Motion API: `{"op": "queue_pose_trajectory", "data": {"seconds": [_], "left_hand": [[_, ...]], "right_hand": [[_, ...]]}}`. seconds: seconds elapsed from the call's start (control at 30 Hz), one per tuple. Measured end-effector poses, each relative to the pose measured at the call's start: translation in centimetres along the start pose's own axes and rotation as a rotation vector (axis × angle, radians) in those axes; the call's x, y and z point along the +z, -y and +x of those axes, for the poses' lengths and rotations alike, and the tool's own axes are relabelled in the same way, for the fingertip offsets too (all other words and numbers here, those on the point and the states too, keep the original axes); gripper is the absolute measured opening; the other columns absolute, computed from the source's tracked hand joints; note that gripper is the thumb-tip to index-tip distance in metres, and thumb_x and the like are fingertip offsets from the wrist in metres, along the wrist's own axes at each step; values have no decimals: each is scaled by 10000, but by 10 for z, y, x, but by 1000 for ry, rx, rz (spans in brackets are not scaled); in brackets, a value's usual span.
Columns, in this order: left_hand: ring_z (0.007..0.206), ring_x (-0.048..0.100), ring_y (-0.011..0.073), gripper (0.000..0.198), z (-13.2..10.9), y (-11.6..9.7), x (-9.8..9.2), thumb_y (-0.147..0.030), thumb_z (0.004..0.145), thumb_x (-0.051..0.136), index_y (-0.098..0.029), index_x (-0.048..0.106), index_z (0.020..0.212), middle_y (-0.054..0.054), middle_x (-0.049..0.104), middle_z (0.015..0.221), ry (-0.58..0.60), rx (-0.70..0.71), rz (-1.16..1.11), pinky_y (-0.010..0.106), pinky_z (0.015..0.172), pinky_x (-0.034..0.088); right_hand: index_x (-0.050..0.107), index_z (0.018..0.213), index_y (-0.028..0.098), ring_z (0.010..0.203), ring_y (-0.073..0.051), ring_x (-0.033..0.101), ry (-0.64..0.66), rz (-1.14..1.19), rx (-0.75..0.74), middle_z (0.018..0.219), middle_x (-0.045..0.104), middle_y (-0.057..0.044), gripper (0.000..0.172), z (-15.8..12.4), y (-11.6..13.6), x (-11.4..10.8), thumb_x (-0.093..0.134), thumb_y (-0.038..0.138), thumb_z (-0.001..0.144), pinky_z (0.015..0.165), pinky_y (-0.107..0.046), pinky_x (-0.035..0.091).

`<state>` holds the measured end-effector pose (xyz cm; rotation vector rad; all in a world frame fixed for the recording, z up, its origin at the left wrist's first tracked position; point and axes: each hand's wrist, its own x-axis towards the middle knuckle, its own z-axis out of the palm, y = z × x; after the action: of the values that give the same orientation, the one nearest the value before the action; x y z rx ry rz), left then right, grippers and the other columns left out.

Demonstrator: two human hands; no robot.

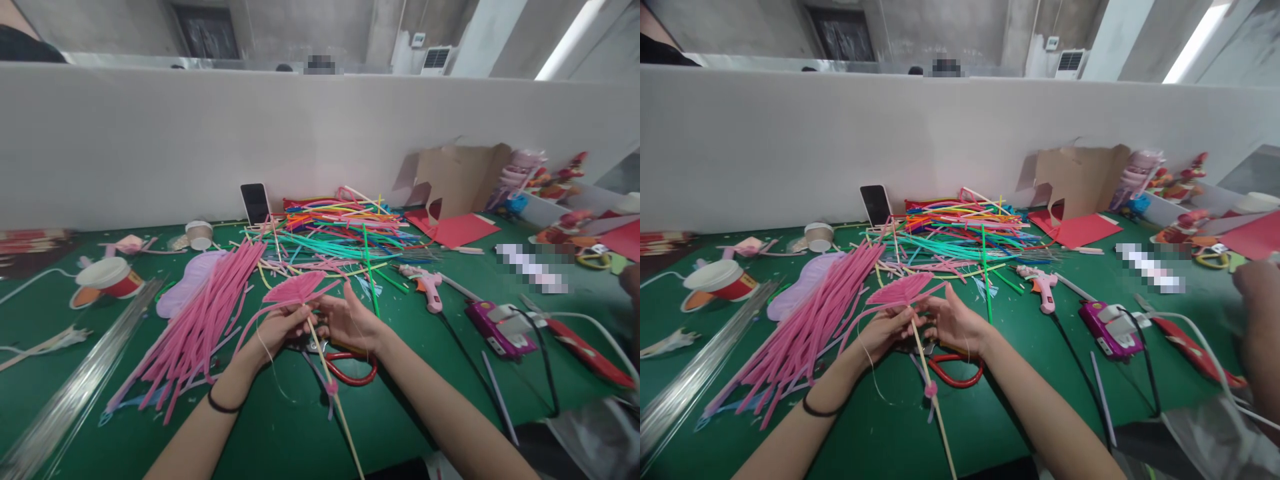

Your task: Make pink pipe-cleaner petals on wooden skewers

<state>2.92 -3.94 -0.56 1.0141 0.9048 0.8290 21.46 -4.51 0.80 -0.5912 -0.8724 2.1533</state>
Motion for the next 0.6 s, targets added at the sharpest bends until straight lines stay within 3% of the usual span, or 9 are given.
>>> {"op": "queue_pose_trajectory", "data": {"seconds": [0.1, 0.23, 0.37, 0.5, 0.6], "left_hand": [[449, 449, 65, 375, 4, -2, 3, -492, 723, 729, -120, 709, 684, 15, 577, 545, -66, 45, -51, 180, 411, 283], [490, 498, 66, 303, 9, -4, 2, -417, 714, 757, -126, 714, 787, 1, 583, 602, -150, 95, -150, 159, 405, 315], [552, 537, 75, 278, 8, -7, -3, -365, 681, 794, -128, 719, 804, 9, 603, 674, -182, 156, -242, 159, 445, 383], [517, 513, 72, 289, 4, -13, -5, -363, 629, 828, -128, 697, 733, -7, 568, 603, -203, 191, -265, 151, 421, 375], [470, 494, 60, 319, 3, -15, -3, -391, 618, 832, -133, 678, 725, -20, 561, 564, -244, 213, -237, 139, 394, 351]], "right_hand": [[674, 1075, 231, 879, -163, 565, -18, 9, -51, 1066, 610, -62, 529, 1, 3, -2, 481, 665, 844, 692, -247, 440], [680, 1119, 231, 769, -114, 560, -170, -83, -169, 934, 616, -28, 358, 3, 4, -4, 655, 432, 824, 628, -204, 410], [655, 1150, 247, 758, -119, 583, -371, -192, -266, 972, 634, -32, 422, 7, 1, -7, 693, 441, 777, 607, -215, 418], [621, 1176, 257, 907, -159, 582, -579, -449, -505, 1127, 613, -52, 462, 8, 1, -7, 699, 442, 759, 704, -248, 467], [675, 1043, 237, 897, -164, 576, -592, -596, -544, 1078, 634, -51, 350, 6, 1, -2, 659, 474, 786, 718, -257, 467]]}}
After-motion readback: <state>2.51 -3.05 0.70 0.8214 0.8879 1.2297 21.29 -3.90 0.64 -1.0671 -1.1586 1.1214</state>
